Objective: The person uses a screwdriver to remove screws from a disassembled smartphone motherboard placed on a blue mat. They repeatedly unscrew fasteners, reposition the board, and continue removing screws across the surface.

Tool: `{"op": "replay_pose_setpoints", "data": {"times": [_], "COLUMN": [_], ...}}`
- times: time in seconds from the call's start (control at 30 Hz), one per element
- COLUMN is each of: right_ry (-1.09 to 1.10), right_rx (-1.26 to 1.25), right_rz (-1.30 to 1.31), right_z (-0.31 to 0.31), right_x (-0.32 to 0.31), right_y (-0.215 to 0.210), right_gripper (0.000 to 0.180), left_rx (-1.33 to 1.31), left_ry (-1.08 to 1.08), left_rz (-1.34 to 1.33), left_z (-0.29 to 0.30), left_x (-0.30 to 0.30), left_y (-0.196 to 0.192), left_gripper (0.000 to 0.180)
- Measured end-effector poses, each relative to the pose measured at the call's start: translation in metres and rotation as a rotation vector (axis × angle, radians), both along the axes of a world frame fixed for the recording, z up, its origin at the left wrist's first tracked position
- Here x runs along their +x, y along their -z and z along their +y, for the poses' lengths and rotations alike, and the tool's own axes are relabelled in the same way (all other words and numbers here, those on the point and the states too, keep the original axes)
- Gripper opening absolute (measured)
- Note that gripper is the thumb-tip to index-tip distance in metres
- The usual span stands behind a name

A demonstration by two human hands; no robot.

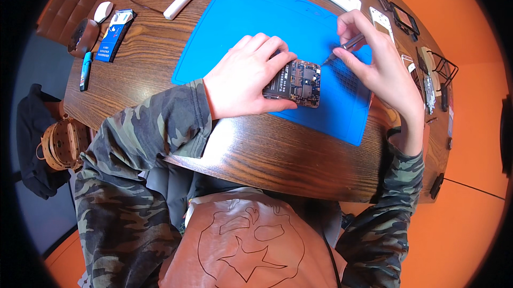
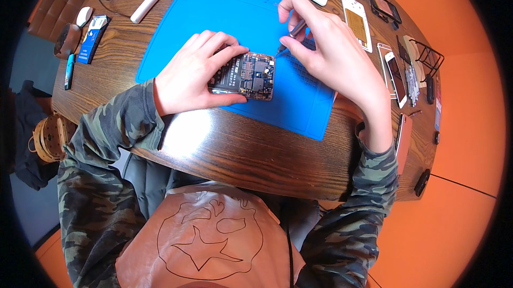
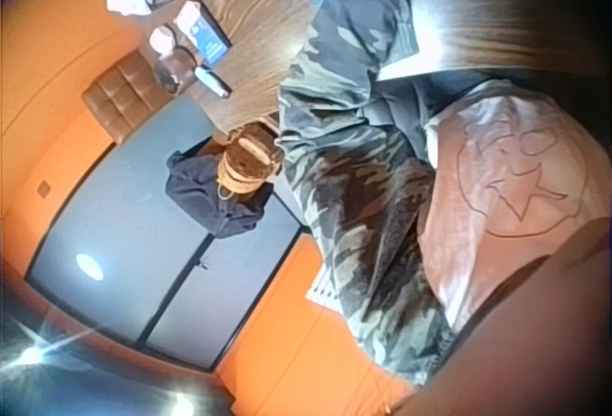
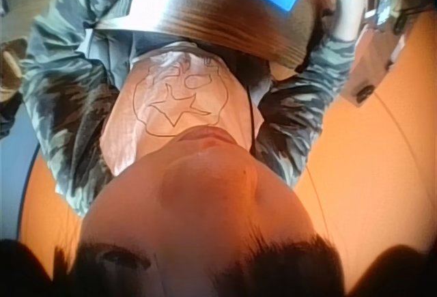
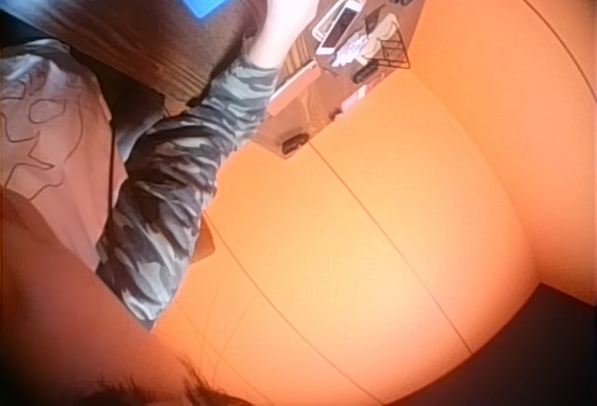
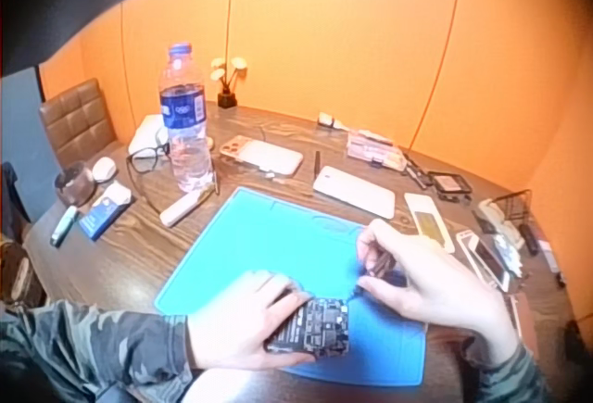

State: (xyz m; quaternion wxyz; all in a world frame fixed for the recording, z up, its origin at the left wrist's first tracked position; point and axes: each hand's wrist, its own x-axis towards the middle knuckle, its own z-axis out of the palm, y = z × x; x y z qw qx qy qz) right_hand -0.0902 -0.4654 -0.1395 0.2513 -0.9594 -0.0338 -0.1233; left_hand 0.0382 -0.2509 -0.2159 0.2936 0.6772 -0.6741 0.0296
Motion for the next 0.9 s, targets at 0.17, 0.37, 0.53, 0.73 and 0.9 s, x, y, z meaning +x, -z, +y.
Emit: {"op": "replay_pose_setpoints", "data": {"times": [0.17, 0.37, 0.53, 0.73, 0.9], "right_ry": [0.1, -0.056, 0.067, -0.018, 0.049], "right_rx": [-0.06, -0.056, -0.006, -0.01, 0.052], "right_rz": [0.054, -0.131, 0.044, -0.041, 0.116], "right_z": [0.0016, 0.0048, 0.0031, 0.002, -0.001], "right_x": [-0.0012, -0.0002, -0.0026, -0.0019, -0.0034], "right_y": [-0.0014, 0.001, -0.0002, -0.0011, -0.0051], "right_gripper": [0.027, 0.025, 0.027, 0.026, 0.03], "left_rx": [0.053, 0.054, 0.064, 0.08, 0.067], "left_ry": [-0.005, -0.002, -0.004, -0.005, -0.006], "left_rz": [0.033, 0.035, 0.039, 0.052, 0.053], "left_z": [0.001, 0.001, 0.0006, 0.0012, 0.0014], "left_x": [-0.0007, -0.0005, -0.0005, 0.0001, 0.0003], "left_y": [-0.0013, -0.0015, -0.0017, -0.0023, -0.0019], "left_gripper": [0.068, 0.067, 0.066, 0.066, 0.067]}}
